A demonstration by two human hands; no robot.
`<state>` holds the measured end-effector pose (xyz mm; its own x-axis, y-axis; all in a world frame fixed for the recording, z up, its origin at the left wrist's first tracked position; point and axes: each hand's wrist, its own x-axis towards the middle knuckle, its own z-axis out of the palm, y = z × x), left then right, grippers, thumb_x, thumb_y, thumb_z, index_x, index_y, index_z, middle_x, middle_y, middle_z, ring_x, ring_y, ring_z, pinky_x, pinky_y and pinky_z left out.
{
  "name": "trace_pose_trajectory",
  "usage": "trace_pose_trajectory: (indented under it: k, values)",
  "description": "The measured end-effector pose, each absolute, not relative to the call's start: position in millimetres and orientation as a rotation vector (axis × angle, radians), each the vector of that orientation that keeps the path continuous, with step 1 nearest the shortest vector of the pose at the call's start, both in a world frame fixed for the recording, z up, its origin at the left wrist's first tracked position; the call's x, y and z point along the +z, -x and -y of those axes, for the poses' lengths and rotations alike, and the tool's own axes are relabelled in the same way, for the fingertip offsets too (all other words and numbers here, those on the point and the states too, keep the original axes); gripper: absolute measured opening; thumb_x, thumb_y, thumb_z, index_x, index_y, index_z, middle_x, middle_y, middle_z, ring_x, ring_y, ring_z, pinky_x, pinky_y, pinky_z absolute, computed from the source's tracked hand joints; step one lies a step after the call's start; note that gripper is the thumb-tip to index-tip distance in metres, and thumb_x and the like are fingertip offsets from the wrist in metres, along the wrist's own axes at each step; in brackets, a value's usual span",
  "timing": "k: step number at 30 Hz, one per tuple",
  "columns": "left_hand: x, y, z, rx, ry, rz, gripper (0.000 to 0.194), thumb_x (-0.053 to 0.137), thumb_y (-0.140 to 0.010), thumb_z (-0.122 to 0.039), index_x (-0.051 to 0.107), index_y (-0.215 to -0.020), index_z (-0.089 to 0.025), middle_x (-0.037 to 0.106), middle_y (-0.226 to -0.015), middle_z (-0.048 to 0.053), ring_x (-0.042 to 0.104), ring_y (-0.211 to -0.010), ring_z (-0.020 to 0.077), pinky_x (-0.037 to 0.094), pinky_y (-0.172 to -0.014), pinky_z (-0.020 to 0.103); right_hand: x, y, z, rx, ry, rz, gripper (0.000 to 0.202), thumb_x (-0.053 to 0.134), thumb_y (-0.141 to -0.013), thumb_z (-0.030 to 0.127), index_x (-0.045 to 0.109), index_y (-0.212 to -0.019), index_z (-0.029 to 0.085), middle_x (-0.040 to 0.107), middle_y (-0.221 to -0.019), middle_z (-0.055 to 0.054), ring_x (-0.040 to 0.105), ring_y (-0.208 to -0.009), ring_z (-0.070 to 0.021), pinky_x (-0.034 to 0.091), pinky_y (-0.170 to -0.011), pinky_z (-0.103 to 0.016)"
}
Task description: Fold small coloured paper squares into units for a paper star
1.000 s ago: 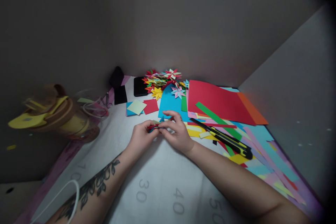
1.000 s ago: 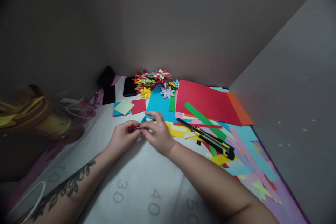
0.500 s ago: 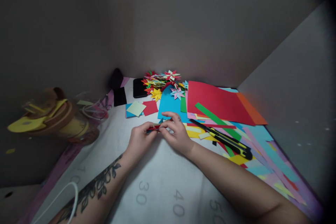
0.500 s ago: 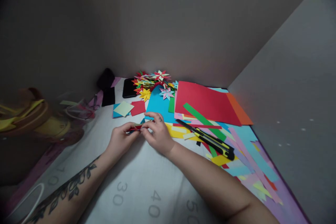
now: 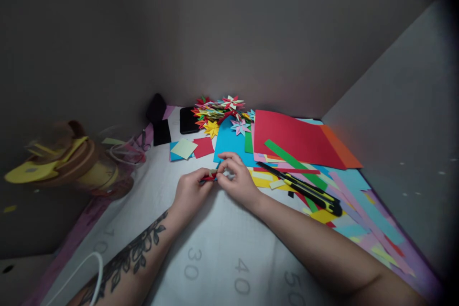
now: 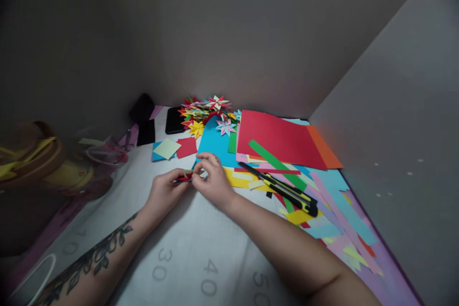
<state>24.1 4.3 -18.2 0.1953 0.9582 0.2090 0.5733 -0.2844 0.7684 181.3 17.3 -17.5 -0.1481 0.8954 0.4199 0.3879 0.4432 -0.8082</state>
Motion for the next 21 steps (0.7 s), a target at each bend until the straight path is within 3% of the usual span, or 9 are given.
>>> trace_pose_trajectory:
  k: [21]
  values:
    - [-19.8, -24.3, -10.4, 0.938, -1.690, -1.366, 0.014, 0.057, -0.070, -0.017, 0.067, -0.079, -0.017, 0.068, -0.076, 0.001, 0.060, -0.071, 0.0146, 0.045, -0.066, 0.024, -19.4, -187.5, -18.9, 0.457, 1.001, 1.920, 0.010, 0.055, -0.076, 0.015, 0.062, -0.074, 0.021, 0.048, -0.122, -0.007, 0.043, -0.116, -0.0236, 0.038, -0.094, -0.042]
